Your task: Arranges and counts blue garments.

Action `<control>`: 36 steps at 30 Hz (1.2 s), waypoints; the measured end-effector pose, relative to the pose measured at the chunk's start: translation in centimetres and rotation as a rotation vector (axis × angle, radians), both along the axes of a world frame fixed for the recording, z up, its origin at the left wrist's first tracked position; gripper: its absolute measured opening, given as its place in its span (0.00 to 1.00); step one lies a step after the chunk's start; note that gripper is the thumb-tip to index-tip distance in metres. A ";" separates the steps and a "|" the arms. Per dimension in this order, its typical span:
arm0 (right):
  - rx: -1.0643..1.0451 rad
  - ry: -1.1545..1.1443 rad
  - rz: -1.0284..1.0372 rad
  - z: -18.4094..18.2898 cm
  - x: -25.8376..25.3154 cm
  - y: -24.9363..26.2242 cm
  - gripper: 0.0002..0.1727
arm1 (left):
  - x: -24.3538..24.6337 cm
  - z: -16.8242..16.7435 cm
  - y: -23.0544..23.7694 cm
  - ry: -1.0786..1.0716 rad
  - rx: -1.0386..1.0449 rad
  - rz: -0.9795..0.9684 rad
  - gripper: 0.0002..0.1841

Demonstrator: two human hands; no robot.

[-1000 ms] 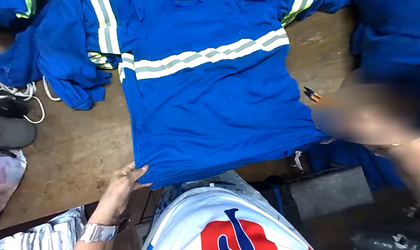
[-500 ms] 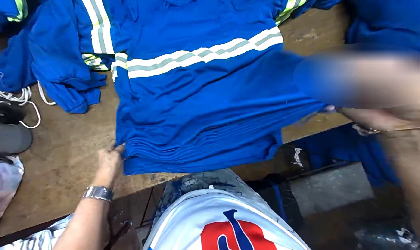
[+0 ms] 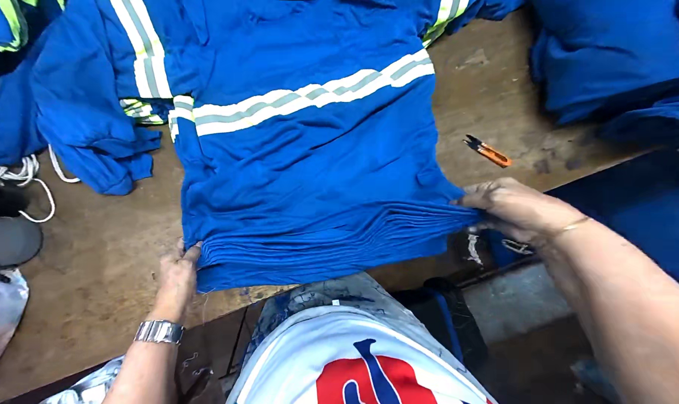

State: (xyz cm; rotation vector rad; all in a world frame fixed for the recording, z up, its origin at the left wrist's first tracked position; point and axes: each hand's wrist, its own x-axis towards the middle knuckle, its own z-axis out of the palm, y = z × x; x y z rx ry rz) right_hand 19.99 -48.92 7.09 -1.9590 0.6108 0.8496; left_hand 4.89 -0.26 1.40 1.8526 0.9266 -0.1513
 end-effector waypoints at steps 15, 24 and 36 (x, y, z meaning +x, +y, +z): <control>0.059 0.155 -0.424 -5.5 -3.6 -1.3 0.09 | 0.6 0.5 -0.2 0.027 -0.044 0.029 0.14; 0.025 0.303 -0.321 -3.9 -2.5 -1.8 0.08 | 0.7 1.0 -0.2 0.066 -0.156 0.093 0.15; 0.044 -0.065 0.009 0.3 2.0 -4.8 0.12 | 1.0 10.0 -0.1 -0.117 -0.584 0.222 0.11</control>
